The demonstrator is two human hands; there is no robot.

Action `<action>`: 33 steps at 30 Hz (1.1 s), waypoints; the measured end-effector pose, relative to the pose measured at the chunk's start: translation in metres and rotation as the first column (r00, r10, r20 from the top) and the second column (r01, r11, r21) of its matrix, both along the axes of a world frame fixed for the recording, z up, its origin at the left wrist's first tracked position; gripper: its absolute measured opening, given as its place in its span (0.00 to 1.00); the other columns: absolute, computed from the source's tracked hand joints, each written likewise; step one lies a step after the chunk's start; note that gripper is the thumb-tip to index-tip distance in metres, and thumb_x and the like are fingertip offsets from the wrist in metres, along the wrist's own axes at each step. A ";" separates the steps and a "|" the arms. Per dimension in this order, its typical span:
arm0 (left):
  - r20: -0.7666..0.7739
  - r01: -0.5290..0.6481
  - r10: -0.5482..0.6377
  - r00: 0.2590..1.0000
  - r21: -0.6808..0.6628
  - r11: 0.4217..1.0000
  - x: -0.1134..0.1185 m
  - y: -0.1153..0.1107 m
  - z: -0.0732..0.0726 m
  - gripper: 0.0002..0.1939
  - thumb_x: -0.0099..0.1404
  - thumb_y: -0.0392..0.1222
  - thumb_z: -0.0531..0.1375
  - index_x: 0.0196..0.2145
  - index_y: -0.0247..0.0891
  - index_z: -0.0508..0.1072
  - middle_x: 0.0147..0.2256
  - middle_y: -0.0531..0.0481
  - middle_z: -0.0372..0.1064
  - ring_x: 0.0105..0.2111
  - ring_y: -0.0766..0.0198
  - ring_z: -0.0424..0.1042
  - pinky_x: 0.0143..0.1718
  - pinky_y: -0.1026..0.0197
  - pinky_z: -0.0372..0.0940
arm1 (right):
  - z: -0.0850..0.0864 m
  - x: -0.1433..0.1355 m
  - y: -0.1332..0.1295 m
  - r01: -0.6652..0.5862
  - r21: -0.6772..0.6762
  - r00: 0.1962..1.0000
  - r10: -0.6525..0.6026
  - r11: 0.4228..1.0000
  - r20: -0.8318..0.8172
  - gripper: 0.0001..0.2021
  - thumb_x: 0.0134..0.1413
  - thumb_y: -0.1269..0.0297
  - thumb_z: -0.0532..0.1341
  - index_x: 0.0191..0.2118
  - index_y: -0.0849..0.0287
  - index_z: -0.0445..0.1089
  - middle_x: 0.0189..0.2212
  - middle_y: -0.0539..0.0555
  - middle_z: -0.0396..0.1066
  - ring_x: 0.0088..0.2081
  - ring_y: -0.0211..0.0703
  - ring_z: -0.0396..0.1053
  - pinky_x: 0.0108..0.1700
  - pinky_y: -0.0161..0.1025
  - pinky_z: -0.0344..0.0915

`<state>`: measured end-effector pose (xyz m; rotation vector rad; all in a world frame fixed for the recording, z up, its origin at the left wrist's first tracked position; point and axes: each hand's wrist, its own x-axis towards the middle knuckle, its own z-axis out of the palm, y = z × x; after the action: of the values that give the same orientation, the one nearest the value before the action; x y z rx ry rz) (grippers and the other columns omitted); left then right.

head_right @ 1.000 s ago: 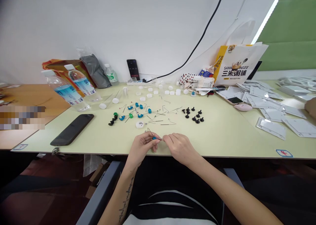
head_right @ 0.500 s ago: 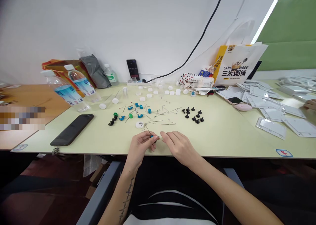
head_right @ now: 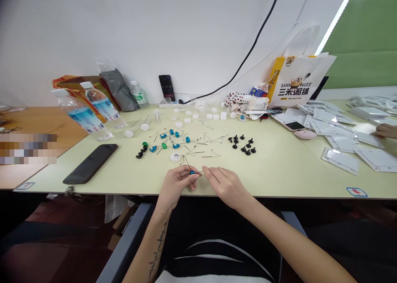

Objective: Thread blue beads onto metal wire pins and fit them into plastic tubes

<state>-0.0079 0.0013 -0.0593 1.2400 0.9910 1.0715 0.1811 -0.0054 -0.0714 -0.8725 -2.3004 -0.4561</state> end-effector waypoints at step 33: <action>-0.017 -0.004 0.004 1.000 0.004 1.000 0.000 -0.001 0.001 0.13 0.54 0.46 0.62 0.31 0.32 0.70 0.21 0.51 0.66 0.19 0.69 0.66 0.22 0.66 0.64 | 0.002 0.000 -0.001 -0.001 0.106 0.997 0.009 0.994 -0.074 0.13 0.56 0.75 0.55 0.47 0.62 0.66 0.41 0.61 0.69 0.37 0.41 0.69 0.38 0.38 0.67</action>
<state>-0.0082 -0.0001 -0.0587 1.2531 1.0053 1.0684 0.1806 -0.0066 -0.0692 -0.8182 -2.1893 -0.5302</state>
